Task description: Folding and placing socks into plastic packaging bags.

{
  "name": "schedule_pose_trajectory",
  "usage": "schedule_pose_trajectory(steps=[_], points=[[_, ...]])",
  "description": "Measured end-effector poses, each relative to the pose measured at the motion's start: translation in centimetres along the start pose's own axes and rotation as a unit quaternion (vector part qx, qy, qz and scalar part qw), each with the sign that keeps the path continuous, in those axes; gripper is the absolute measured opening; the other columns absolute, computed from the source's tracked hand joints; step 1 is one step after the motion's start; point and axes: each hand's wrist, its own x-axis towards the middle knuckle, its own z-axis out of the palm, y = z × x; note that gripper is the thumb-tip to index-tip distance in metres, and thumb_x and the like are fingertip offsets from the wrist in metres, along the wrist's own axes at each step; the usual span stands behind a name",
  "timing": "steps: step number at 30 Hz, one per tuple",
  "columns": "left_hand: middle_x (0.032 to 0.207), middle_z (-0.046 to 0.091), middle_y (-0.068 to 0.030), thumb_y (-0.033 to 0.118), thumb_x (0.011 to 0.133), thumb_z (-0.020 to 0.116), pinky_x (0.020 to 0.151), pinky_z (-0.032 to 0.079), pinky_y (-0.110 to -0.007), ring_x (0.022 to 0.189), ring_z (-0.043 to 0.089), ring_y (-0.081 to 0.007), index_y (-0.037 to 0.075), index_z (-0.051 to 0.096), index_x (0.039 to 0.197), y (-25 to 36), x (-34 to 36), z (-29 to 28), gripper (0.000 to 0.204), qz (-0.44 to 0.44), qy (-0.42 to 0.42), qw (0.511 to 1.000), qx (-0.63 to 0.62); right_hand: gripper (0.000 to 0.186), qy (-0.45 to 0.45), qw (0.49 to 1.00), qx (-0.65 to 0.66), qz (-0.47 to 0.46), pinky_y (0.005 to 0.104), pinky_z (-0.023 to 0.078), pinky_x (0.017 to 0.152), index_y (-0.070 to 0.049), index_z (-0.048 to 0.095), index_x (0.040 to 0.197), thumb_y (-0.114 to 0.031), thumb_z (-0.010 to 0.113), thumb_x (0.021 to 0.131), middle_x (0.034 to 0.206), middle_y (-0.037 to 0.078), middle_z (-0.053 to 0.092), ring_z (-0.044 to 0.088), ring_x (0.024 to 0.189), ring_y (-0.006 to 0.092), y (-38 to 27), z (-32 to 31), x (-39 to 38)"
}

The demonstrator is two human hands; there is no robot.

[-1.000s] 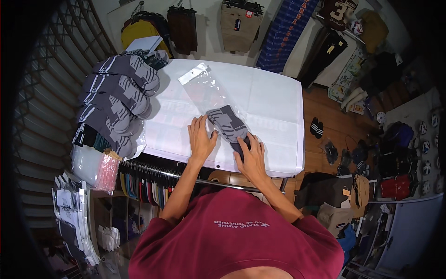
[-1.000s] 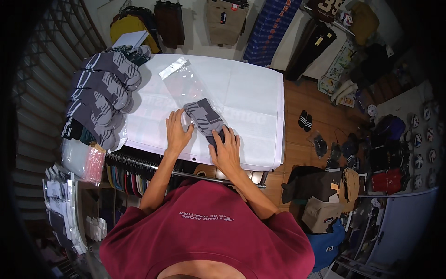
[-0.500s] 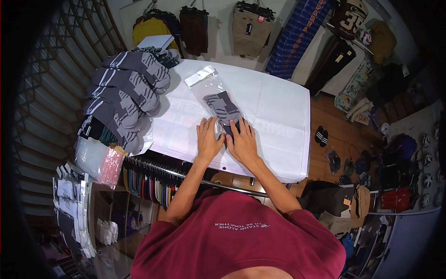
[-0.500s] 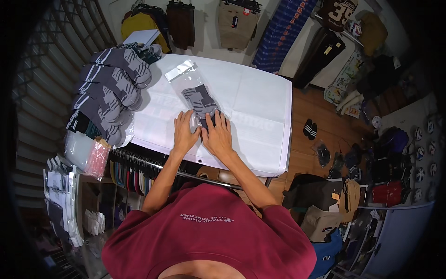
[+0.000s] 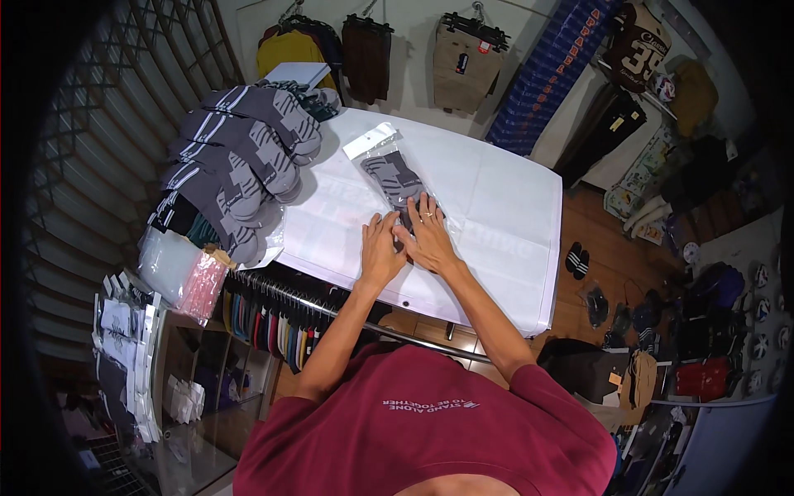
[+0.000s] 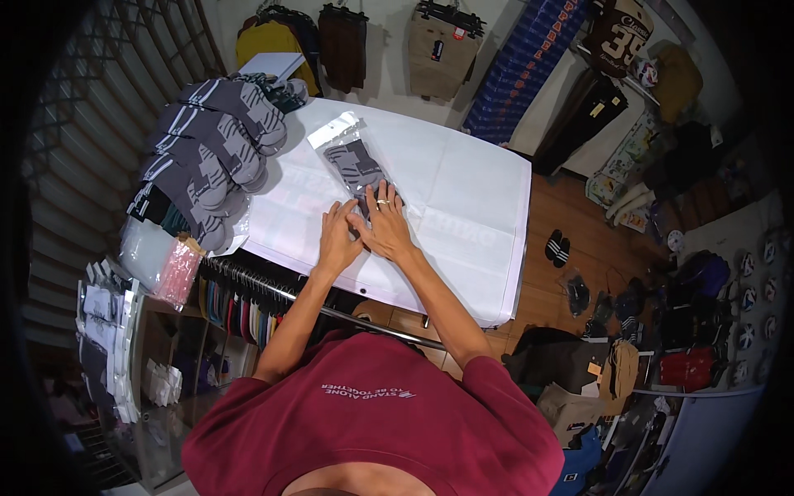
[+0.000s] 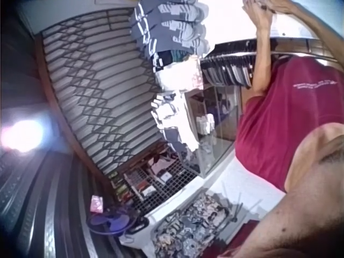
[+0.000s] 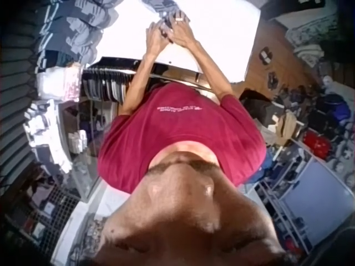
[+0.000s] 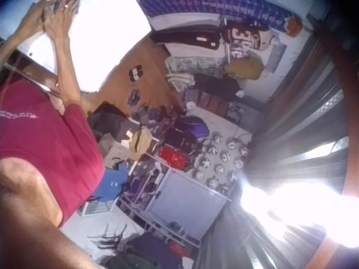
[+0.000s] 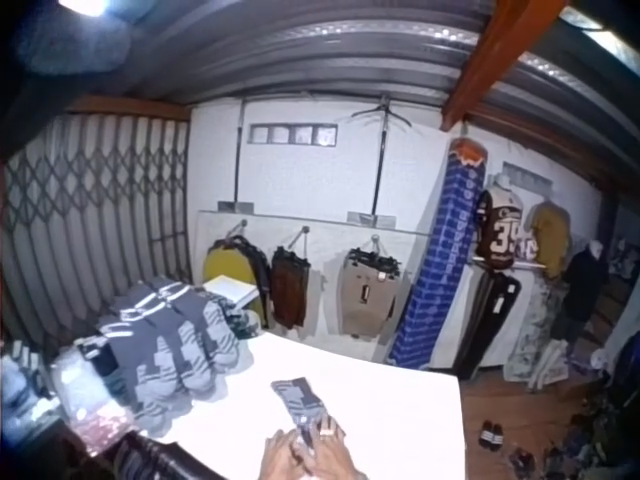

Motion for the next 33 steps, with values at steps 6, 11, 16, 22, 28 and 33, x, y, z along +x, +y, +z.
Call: schedule_pose_trajectory(steps=[6, 11, 16, 22, 28, 33], points=[[0.142, 0.052, -0.0189, 0.014, 0.077, 0.076, 0.113, 0.028, -0.06, 0.136, 0.039, -0.0443, 0.004, 0.05, 0.139, 0.2, 0.0, 0.0, 0.068, 0.007, -0.012, 1.0, 0.022, 0.079, -0.044, 0.998, 0.005, 0.033, 0.0528, 0.007, 0.121, 0.001, 0.024, 0.155, -0.057, 0.034, 0.102, 0.161, 0.032, 0.01, 0.008, 0.15, 0.0476, 0.2, 0.5, 1.7], [0.143, 0.05, -0.0203, 0.014, 0.078, 0.074, 0.113, 0.028, -0.059, 0.136, 0.039, -0.0435, 0.003, 0.05, 0.139, 0.1, -0.1, 0.1, 0.067, 0.012, -0.011, 0.999, 0.048, 0.086, -0.049, 0.998, 0.025, 0.002, 0.0536, 0.008, 0.121, 0.004, 0.024, 0.155, -0.061, 0.037, 0.1, 0.16, 0.032, 0.012, 0.009, 0.15, 0.0471, 0.6, -0.3, 1.4], [0.144, 0.049, -0.0204, 0.015, 0.08, 0.073, 0.115, 0.026, -0.058, 0.138, 0.037, -0.0415, 0.003, 0.05, 0.14, -0.4, -0.2, 0.1, 0.065, 0.009, -0.018, 0.998, 0.059, 0.088, -0.105, 0.994, 0.033, -0.012, 0.0509, 0.008, 0.122, 0.006, 0.025, 0.153, -0.063, 0.036, 0.1, 0.161, 0.032, 0.013, 0.009, 0.151, 0.0449, 0.8, -1.6, -0.2], [0.145, 0.049, -0.02, 0.016, 0.081, 0.073, 0.116, 0.026, -0.056, 0.138, 0.038, -0.0407, 0.003, 0.05, 0.14, 0.2, 0.3, 0.2, 0.065, 0.006, -0.022, 0.998, 0.056, 0.08, -0.102, 0.994, 0.028, 0.0, 0.0486, 0.008, 0.123, 0.007, 0.027, 0.152, -0.056, 0.031, 0.103, 0.161, 0.03, 0.014, 0.009, 0.151, 0.0433, 1.0, -1.7, 0.8], [0.143, 0.05, -0.0209, 0.011, 0.08, 0.072, 0.113, 0.033, -0.05, 0.135, 0.042, -0.0394, 0.003, 0.052, 0.138, -1.2, 0.2, -1.2, 0.062, 0.018, -0.018, 0.999, 0.019, 0.052, -0.047, 0.992, 0.097, -0.058, 0.0435, 0.03, 0.116, 0.006, 0.048, 0.139, -0.028, 0.048, 0.1, 0.147, 0.028, 0.043, 0.036, 0.14, 0.0413, 1.6, -3.6, -2.5], [0.14, 0.053, -0.0202, -0.002, 0.078, 0.065, 0.108, 0.041, -0.042, 0.129, 0.049, -0.0402, 0.003, 0.059, 0.131, -2.1, -0.2, -3.9, 0.054, 0.02, -0.01, 1.0, -0.019, 0.038, -0.054, 0.983, 0.175, 0.012, 0.0374, 0.051, 0.096, 0.0, 0.066, 0.121, 0.005, 0.056, 0.084, 0.12, 0.021, 0.065, 0.061, 0.112, 0.0374, 2.0, -7.2, -5.2]])
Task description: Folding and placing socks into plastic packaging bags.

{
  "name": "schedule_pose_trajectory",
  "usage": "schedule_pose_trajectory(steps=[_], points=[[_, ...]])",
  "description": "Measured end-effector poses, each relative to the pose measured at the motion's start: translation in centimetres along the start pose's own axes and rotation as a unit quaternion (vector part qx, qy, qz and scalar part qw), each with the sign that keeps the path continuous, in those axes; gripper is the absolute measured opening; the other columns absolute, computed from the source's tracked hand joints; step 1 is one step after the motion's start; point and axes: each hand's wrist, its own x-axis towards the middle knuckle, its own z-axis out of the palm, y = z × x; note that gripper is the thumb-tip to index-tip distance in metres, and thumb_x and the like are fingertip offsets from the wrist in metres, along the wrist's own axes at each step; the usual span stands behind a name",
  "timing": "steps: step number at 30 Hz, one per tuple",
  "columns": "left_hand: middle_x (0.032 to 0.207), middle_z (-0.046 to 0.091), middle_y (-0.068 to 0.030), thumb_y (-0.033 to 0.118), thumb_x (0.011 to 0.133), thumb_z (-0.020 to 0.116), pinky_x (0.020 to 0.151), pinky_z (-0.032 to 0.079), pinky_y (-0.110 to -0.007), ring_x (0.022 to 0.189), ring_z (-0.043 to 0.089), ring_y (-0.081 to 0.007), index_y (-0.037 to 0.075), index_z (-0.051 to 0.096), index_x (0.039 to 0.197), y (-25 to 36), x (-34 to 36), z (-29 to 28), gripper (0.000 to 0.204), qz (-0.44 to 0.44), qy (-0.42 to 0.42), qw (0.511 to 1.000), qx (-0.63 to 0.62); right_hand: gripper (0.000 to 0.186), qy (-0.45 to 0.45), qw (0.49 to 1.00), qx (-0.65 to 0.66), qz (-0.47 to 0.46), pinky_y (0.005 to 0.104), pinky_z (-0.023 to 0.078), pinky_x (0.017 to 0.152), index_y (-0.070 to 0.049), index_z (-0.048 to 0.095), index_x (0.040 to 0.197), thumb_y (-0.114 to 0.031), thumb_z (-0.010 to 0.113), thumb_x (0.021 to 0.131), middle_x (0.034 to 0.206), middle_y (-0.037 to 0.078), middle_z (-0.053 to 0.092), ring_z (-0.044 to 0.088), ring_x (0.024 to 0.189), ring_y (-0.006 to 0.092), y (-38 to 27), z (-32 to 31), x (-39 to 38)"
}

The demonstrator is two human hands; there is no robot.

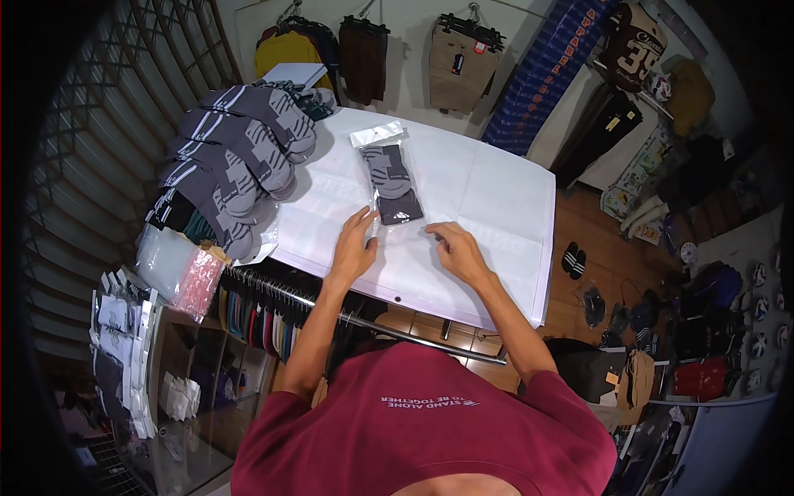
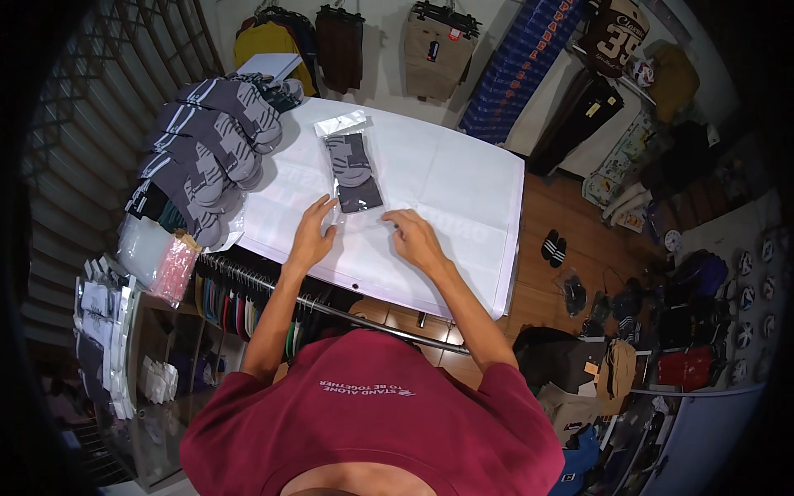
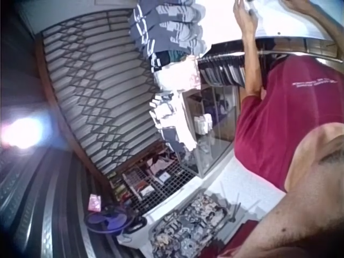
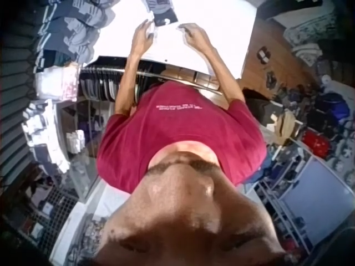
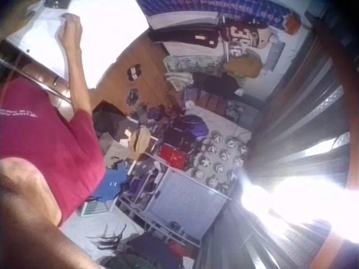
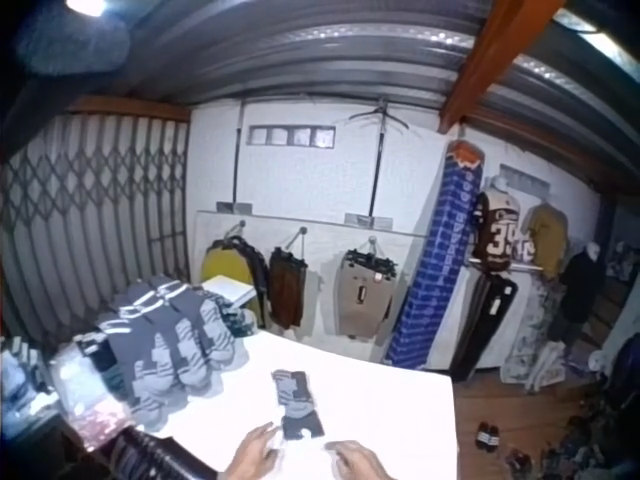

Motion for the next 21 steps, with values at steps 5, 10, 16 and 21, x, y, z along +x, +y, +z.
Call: schedule_pose_trajectory(steps=[5, 10, 16, 21], points=[[0.138, 0.056, -0.0162, -0.008, 0.077, 0.059, 0.109, 0.041, -0.042, 0.131, 0.049, -0.0375, 0.003, 0.067, 0.119, 0.4, -0.4, -2.0, 0.045, 0.088, -0.056, 0.994, -0.027, 0.035, 0.103, 0.966, -0.173, -0.165, 0.0366, 0.054, 0.089, -0.005, 0.07, 0.107, 0.01, 0.057, 0.079, 0.125, 0.009, 0.064, 0.061, 0.108, 0.0295, 2.1, -0.3, 1.2], [0.128, 0.064, -0.0116, -0.004, 0.082, 0.063, 0.106, 0.044, -0.04, 0.127, 0.052, -0.0343, 0.003, 0.072, 0.108, -0.2, 0.4, -2.6, 0.028, 0.134, -0.08, 0.987, 0.049, 0.023, 0.025, 0.941, -0.223, -0.252, 0.0368, 0.054, 0.09, -0.005, 0.071, 0.104, 0.002, 0.063, 0.083, 0.124, 0.007, 0.066, 0.062, 0.107, 0.0277, 3.5, -0.9, 3.4], [0.105, 0.071, -0.0119, 0.001, 0.087, 0.064, 0.095, 0.048, -0.041, 0.112, 0.06, -0.0336, 0.002, 0.071, 0.1, -0.8, 1.0, -2.4, 0.015, 0.123, -0.1, 0.987, 0.007, 0.011, 0.02, 0.966, -0.171, -0.194, 0.0362, 0.053, 0.086, -0.002, 0.068, 0.099, -0.004, 0.062, 0.09, 0.106, 0.009, 0.07, 0.063, 0.1, 0.0271, 4.4, -0.7, 3.8], [0.085, 0.068, -0.0145, 0.01, 0.09, 0.06, 0.076, 0.048, -0.048, 0.085, 0.062, -0.0365, 0.003, 0.064, 0.091, -1.1, 1.3, -1.1, 0.007, 0.039, -0.005, 0.999, -0.026, 0.011, 0.05, 0.994, -0.07, -0.069, 0.0402, 0.049, 0.075, -0.003, 0.062, 0.092, -0.013, 0.061, 0.094, 0.09, 0.014, 0.068, 0.063, 0.088, 0.0316, 2.1, -0.3, 3.9]])
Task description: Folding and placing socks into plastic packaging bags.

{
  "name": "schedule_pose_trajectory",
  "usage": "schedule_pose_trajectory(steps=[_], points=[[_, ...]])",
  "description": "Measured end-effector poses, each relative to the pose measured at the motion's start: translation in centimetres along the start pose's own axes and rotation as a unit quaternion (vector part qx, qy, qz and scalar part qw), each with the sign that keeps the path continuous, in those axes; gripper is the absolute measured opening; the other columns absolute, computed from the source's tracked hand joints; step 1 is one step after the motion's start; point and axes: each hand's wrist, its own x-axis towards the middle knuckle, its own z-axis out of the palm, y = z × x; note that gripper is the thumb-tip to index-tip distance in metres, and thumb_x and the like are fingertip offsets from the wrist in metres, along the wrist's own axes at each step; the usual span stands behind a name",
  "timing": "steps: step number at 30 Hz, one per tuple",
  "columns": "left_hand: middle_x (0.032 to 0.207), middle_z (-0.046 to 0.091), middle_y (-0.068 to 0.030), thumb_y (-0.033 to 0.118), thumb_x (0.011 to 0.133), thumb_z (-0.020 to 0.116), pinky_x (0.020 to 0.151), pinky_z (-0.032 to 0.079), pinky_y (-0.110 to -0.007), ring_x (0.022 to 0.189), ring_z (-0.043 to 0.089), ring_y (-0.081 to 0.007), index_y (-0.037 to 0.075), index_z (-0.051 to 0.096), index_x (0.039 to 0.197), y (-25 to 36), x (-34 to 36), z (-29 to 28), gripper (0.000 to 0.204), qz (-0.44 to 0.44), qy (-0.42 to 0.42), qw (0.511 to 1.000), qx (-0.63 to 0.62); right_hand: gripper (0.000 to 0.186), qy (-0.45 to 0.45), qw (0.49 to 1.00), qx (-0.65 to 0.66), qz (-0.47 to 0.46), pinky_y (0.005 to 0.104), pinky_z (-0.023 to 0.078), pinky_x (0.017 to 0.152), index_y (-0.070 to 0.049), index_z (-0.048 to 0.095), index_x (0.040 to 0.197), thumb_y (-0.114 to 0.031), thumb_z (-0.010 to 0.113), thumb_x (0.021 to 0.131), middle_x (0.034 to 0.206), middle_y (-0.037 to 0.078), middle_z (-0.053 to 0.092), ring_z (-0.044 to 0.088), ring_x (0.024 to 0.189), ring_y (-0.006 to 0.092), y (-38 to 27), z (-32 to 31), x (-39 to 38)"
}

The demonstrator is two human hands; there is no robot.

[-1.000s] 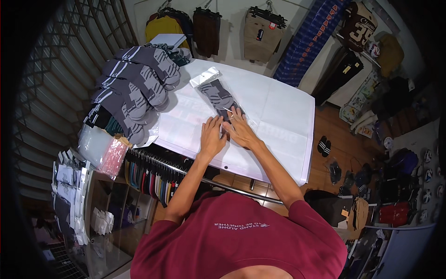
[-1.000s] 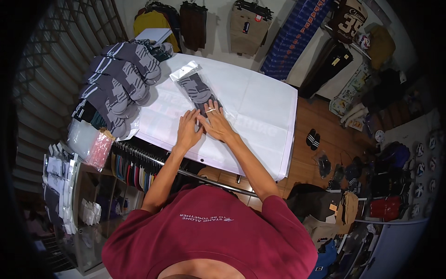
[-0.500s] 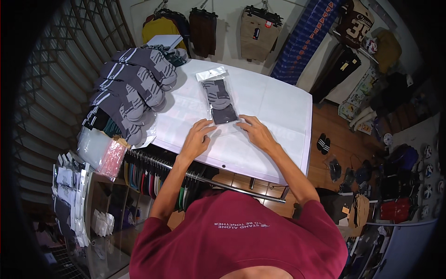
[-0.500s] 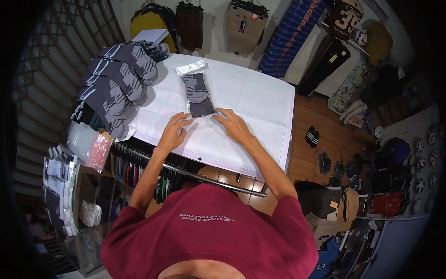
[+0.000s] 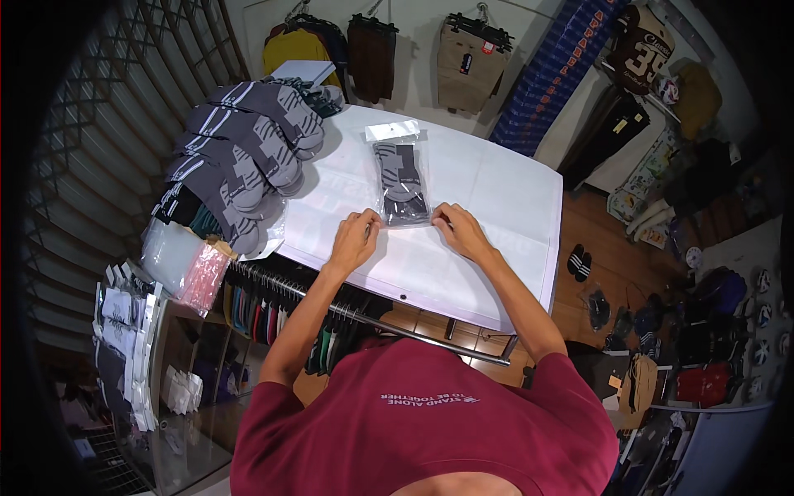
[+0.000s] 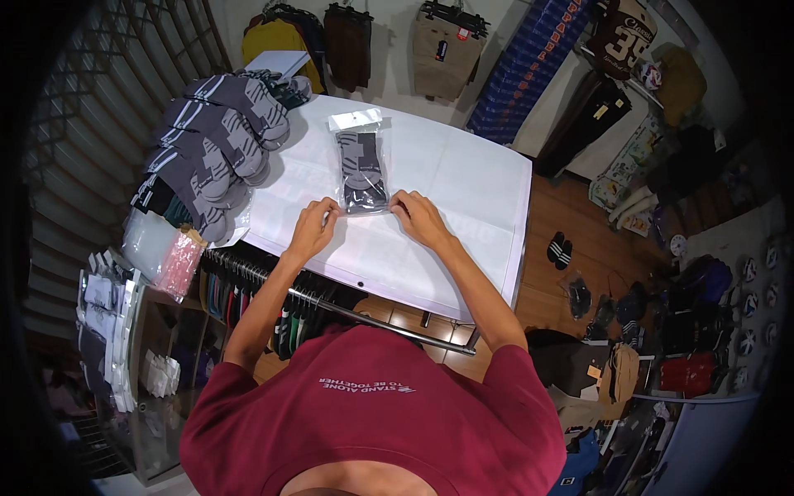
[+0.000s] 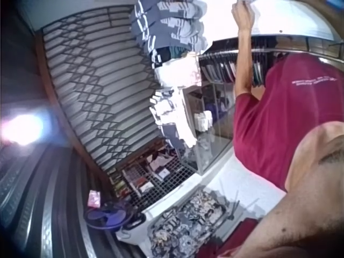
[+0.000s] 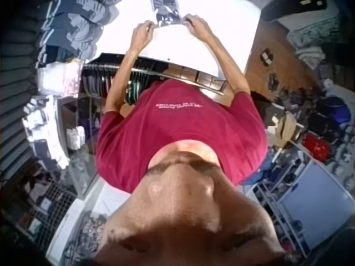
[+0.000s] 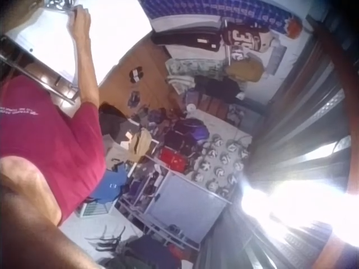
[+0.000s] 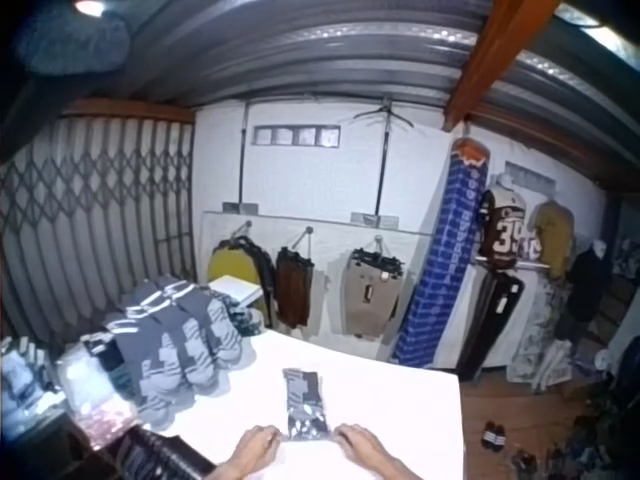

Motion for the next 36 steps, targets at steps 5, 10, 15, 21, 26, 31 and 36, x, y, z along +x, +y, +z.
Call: schedule_pose_trajectory(steps=[5, 10, 15, 21, 26, 31, 36], points=[[0.08, 0.068, -0.0147, 0.017, 0.093, 0.06, 0.074, 0.048, -0.048, 0.083, 0.062, -0.0365, 0.003, 0.062, 0.089, -0.3, 0.5, 1.5, 0.014, -0.038, 0.032, 0.998, 0.038, 0.017, 0.017, 0.998, 0.003, 0.057, 0.041, 0.049, 0.072, -0.003, 0.063, 0.092, -0.019, 0.06, 0.095, 0.082, 0.012, 0.069, 0.064, 0.081, 0.0313, 0.7, 1.0, 1.1], [0.074, 0.067, -0.0145, 0.021, 0.093, 0.06, 0.071, 0.049, -0.048, 0.077, 0.064, -0.0377, 0.003, 0.063, 0.086, -0.1, 0.9, 1.6, 0.02, -0.059, 0.047, 0.996, 0.056, 0.019, 0.039, 0.995, 0.021, 0.094, 0.0409, 0.05, 0.068, -0.003, 0.065, 0.089, -0.021, 0.062, 0.094, 0.074, 0.01, 0.069, 0.066, 0.073, 0.0298, 1.0, 2.0, 1.8], [0.071, 0.068, -0.0176, 0.025, 0.088, 0.064, 0.067, 0.05, -0.051, 0.07, 0.066, -0.0405, 0.002, 0.063, 0.081, 0.8, 2.3, 2.1, 0.024, -0.169, 0.044, 0.978, 0.118, 0.024, 0.068, 0.985, -0.049, 0.149, 0.0372, 0.049, 0.06, -0.003, 0.067, 0.084, -0.026, 0.068, 0.089, 0.068, 0.009, 0.069, 0.066, 0.062, 0.0245, 0.7, 2.7, 2.5], [0.087, 0.064, -0.0118, 0.013, 0.083, 0.065, 0.075, 0.049, -0.048, 0.086, 0.061, -0.0357, 0.006, 0.065, 0.085, 2.0, 2.5, 3.1, 0.008, -0.101, 0.124, 0.975, 0.155, 0.024, 0.108, 0.976, -0.035, 0.186, 0.0395, 0.049, 0.059, -0.004, 0.068, 0.084, -0.027, 0.073, 0.081, 0.067, 0.008, 0.068, 0.066, 0.062, 0.0264, 0.8, 3.3, 2.9], [0.095, 0.061, -0.0094, 0.003, 0.081, 0.062, 0.082, 0.047, -0.044, 0.094, 0.058, -0.031, 0.009, 0.067, 0.093, 0.1, 2.8, 3.0, 0.014, 0.069, 0.088, 0.986, 0.121, 0.009, 0.184, 0.98, -0.047, 0.066, 0.0403, 0.051, 0.064, -0.003, 0.069, 0.088, -0.009, 0.069, 0.082, 0.082, 0.009, 0.067, 0.066, 0.073, 0.0282, -0.9, 4.5, 2.3], [0.1, 0.063, -0.0079, 0.002, 0.083, 0.061, 0.082, 0.045, -0.043, 0.097, 0.058, -0.0303, 0.007, 0.067, 0.102, 1.0, 3.1, 2.9, 0.022, 0.114, -0.049, 0.977, 0.174, 0.02, 0.127, 0.983, -0.111, -0.066, 0.0411, 0.048, 0.079, -0.008, 0.07, 0.097, 0.0, 0.06, 0.08, 0.098, 0.007, 0.064, 0.061, 0.094, 0.0283, 2.1, 4.9, 2.0], [0.102, 0.065, -0.0063, 0.011, 0.089, 0.064, 0.079, 0.044, -0.042, 0.099, 0.06, -0.0284, 0.006, 0.071, 0.098, 2.2, 2.0, 2.9, 0.013, 0.099, 0.024, 0.985, 0.137, 0.024, 0.096, 0.99, -0.089, -0.058, 0.0421, 0.046, 0.084, -0.007, 0.07, 0.103, -0.005, 0.062, 0.08, 0.105, 0.008, 0.063, 0.058, 0.103, 0.0282, 0.2, 4.0, 0.8]])
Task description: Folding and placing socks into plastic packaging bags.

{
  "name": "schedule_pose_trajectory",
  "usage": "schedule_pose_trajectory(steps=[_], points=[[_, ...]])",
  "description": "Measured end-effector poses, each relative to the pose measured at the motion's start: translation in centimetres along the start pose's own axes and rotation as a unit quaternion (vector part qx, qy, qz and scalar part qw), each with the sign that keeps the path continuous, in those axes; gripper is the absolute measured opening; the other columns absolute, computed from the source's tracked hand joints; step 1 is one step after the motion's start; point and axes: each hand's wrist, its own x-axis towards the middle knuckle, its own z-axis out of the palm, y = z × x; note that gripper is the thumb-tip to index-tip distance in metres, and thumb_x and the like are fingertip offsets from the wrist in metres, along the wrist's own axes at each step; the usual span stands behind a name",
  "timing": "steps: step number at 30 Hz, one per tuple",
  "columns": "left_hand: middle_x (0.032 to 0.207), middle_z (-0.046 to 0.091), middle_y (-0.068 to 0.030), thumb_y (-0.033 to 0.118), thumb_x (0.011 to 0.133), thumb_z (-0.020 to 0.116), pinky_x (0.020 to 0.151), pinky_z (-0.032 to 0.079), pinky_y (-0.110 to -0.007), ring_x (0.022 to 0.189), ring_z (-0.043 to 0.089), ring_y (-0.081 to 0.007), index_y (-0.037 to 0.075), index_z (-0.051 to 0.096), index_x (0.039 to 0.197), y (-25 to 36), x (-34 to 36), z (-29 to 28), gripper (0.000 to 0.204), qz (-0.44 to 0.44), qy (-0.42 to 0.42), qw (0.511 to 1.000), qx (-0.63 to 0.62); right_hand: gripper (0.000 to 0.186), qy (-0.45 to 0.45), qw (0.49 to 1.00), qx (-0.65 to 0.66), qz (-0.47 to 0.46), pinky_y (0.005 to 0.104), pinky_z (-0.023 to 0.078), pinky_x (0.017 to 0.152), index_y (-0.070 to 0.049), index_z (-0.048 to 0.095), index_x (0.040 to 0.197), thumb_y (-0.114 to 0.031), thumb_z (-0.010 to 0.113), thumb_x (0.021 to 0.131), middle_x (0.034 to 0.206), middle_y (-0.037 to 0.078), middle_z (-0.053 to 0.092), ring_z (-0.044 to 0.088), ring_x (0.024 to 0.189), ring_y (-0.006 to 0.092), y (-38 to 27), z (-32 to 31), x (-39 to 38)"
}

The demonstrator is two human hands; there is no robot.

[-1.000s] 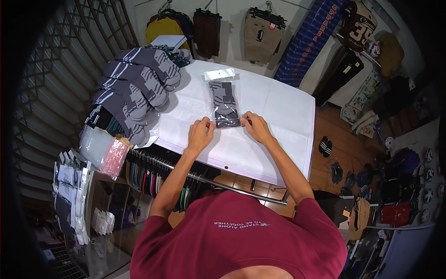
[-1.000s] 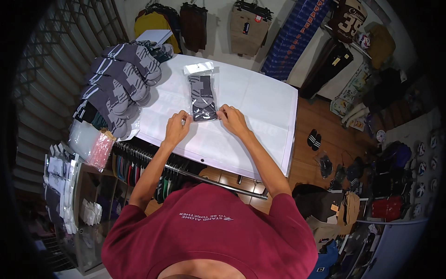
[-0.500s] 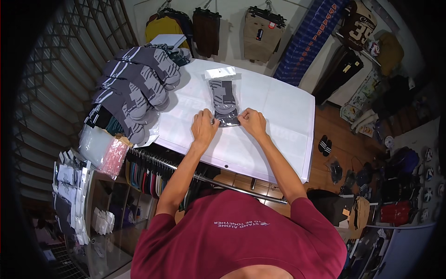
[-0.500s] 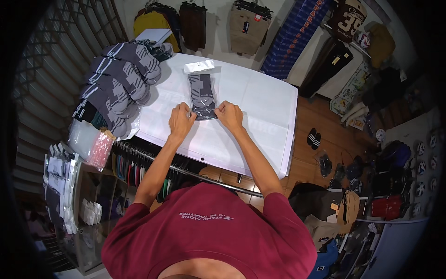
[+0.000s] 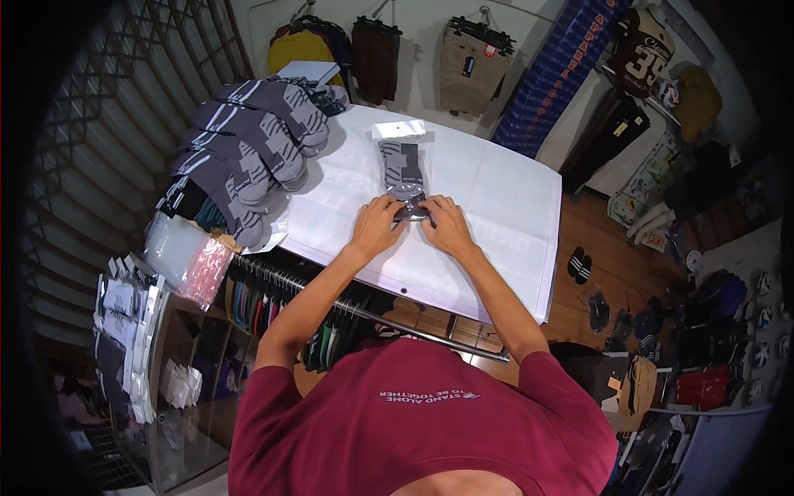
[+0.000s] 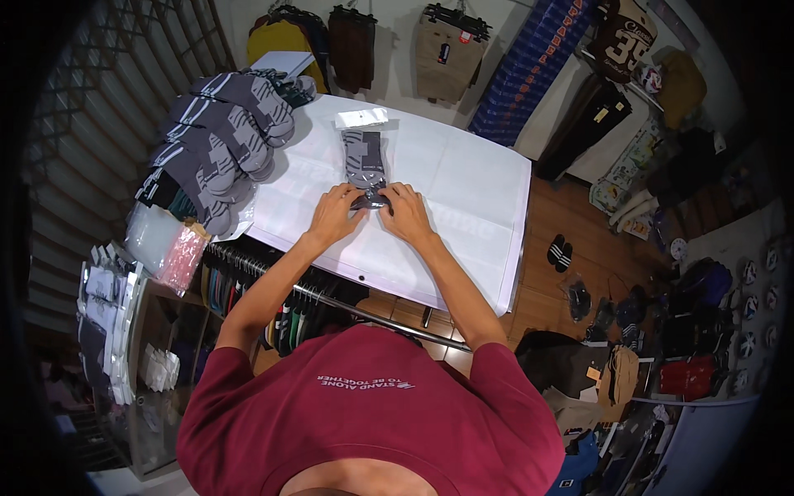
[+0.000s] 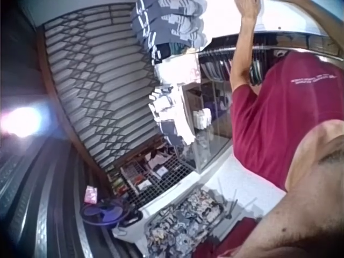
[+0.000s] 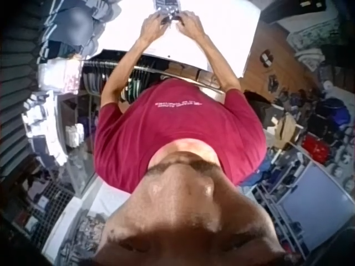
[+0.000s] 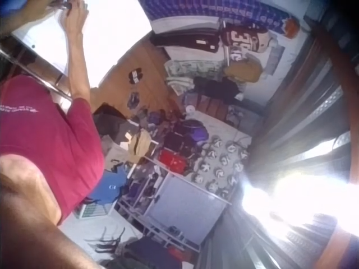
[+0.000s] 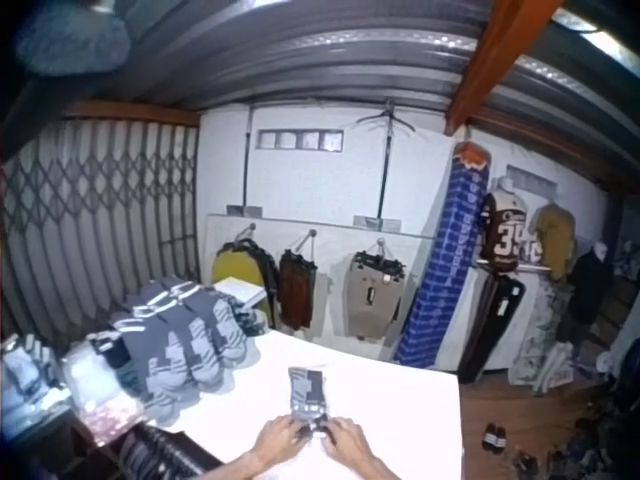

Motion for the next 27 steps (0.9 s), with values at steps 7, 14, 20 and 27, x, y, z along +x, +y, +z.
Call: schedule_pose_trajectory(steps=[7, 14, 20, 27], points=[[0.099, 0.068, -0.0047, 0.017, 0.091, 0.066, 0.08, 0.042, -0.042, 0.096, 0.062, -0.0267, 0.007, 0.072, 0.1, 0.5, -0.5, 0.3, 0.014, -0.028, 0.013, 0.998, 0.053, 0.029, 0.017, 0.999, 0.049, 0.014, 0.0419, 0.045, 0.087, -0.005, 0.07, 0.105, -0.008, 0.071, 0.076, 0.107, 0.009, 0.063, 0.057, 0.104, 0.0303, -0.4, -0.1, -0.2], [0.095, 0.07, -0.009, 0.016, 0.092, 0.066, 0.08, 0.043, -0.04, 0.09, 0.063, -0.0294, 0.003, 0.071, 0.098, 5.5, -7.1, -4.6, 0.015, -0.111, 0.106, 0.985, -0.075, 0.029, 0.017, 0.988, 0.121, -0.099, 0.0423, 0.044, 0.09, -0.006, 0.07, 0.097, 0.004, 0.074, 0.069, 0.103, 0.008, 0.067, 0.058, 0.104, 0.0317, -5.6, -3.5, -1.8], [0.102, 0.071, -0.0068, 0.012, 0.077, 0.085, 0.093, 0.049, -0.029, 0.098, 0.066, -0.0141, 0.001, 0.066, 0.111, 11.2, -13.8, -12.7, 0.041, -0.235, 0.227, 0.916, -0.235, 0.021, 0.01, 0.954, 0.217, -0.205, 0.0413, 0.044, 0.1, -0.004, 0.068, 0.093, 0.005, 0.074, 0.075, 0.102, 0.01, 0.072, 0.06, 0.117, 0.0316, -15.6, -6.2, -1.6], [0.099, 0.073, -0.0066, -0.001, 0.085, 0.077, 0.081, 0.054, -0.023, 0.088, 0.066, -0.0091, -0.004, 0.07, 0.108, 12.7, -22.9, -19.1, 0.025, -0.24, 0.424, 0.769, -0.414, 0.015, -0.144, 0.847, 0.508, -0.065, 0.0229, 0.047, 0.071, 0.004, 0.065, 0.096, -0.004, 0.075, 0.088, 0.086, 0.001, 0.067, 0.057, 0.077, 0.0067, -26.8, -3.0, -3.3]])
